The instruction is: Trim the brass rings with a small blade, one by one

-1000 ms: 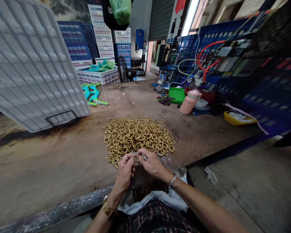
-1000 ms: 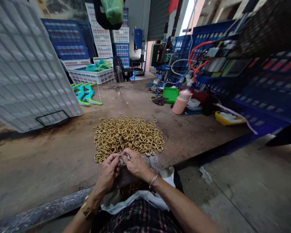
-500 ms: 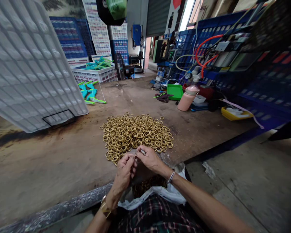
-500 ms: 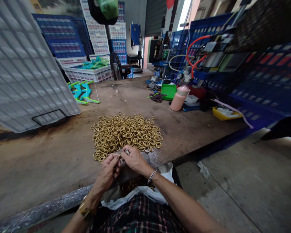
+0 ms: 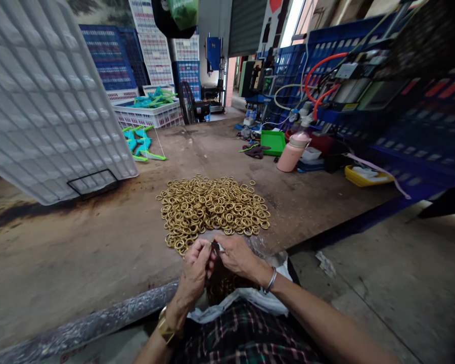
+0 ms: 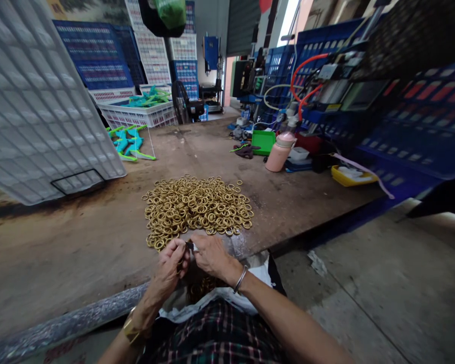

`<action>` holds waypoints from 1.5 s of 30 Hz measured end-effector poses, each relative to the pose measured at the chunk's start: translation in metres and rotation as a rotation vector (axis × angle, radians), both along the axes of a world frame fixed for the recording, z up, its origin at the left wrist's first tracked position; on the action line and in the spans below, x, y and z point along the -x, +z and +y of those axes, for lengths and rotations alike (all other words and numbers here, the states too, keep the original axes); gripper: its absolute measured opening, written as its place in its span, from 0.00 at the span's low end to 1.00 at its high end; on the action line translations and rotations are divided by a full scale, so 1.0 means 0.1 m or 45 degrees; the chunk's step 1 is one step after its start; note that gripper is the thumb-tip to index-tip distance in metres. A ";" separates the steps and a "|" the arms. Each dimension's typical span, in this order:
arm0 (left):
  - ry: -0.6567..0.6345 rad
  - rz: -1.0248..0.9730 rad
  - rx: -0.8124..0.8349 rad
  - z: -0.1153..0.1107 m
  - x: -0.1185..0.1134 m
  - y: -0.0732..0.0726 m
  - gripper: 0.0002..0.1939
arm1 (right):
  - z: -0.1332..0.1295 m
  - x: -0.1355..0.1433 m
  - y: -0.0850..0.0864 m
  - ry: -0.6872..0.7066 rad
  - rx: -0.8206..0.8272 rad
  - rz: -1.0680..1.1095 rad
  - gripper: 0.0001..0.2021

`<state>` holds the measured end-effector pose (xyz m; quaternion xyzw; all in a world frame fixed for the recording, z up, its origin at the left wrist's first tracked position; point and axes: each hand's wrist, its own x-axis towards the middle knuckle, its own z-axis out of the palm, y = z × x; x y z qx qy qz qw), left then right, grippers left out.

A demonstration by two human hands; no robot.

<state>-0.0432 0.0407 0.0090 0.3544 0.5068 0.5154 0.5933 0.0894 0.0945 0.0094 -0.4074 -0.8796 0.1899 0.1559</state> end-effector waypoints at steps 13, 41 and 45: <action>0.049 0.202 -0.096 -0.01 -0.02 -0.05 0.18 | -0.04 0.05 0.13 -0.020 0.088 -0.310 0.10; 0.084 -0.865 0.353 -0.09 0.12 -0.11 0.14 | 0.13 0.03 -0.25 -0.294 0.087 -0.127 0.09; 0.094 -0.730 0.272 -0.08 0.09 -0.10 0.15 | 0.14 0.02 -0.19 -0.344 0.296 0.228 0.05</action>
